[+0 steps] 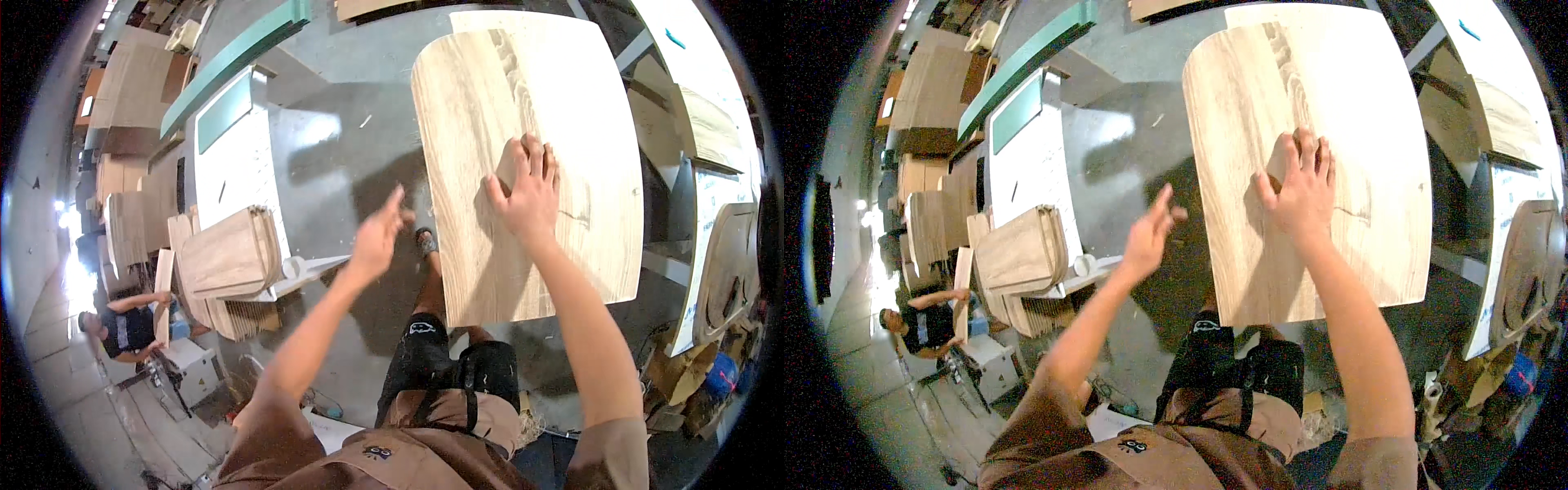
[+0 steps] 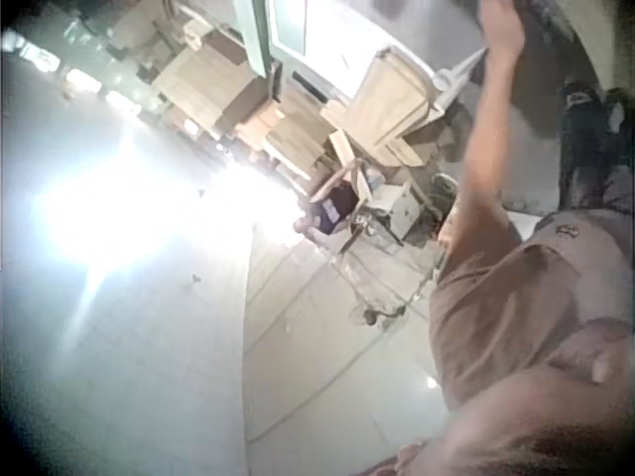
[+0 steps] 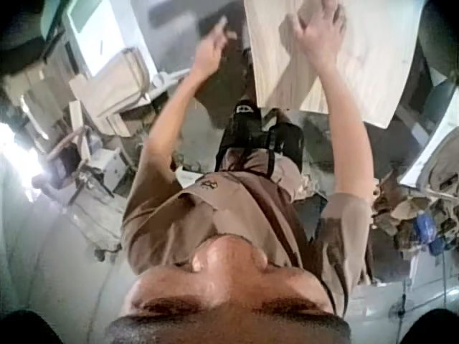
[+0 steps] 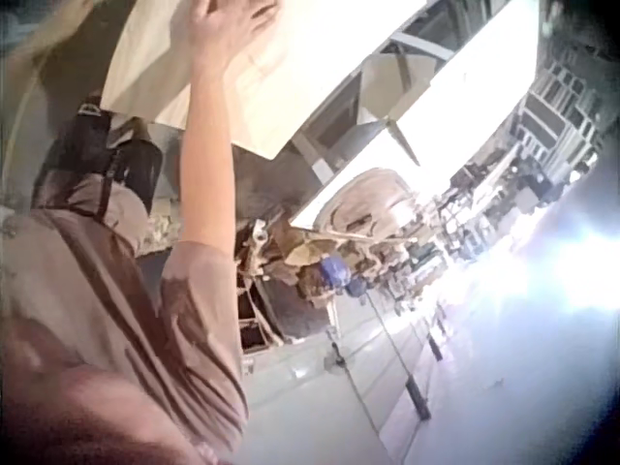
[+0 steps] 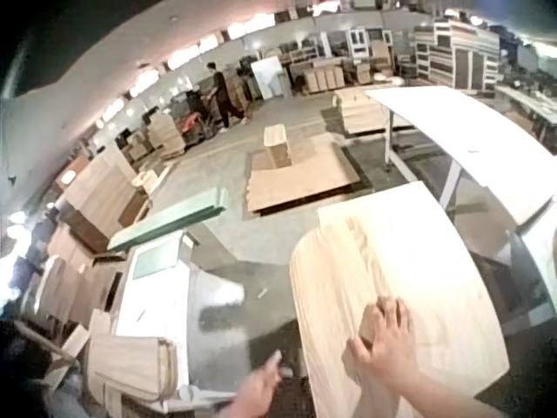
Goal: The person shaves the curved edges of wooden boards using a manual scraper, then wipes the boards with their hand.
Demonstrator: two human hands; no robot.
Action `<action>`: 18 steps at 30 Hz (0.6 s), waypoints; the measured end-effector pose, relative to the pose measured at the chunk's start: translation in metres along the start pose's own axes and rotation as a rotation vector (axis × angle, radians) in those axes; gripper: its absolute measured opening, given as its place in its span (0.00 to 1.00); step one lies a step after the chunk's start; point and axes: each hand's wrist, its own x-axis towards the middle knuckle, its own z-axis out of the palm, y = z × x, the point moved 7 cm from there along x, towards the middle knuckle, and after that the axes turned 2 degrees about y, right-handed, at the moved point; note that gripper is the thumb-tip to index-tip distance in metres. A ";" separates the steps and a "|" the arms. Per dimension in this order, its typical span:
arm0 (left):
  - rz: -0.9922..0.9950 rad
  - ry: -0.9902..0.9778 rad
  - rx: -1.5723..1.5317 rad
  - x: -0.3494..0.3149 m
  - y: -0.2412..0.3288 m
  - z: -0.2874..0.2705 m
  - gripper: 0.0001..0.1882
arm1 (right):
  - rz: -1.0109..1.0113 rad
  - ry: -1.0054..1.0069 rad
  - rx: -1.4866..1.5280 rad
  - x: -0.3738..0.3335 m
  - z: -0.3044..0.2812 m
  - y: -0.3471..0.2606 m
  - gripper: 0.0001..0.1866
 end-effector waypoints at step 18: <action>0.507 -0.260 0.248 0.342 0.007 -0.039 0.30 | 0.027 -0.023 0.043 0.009 0.000 0.005 0.43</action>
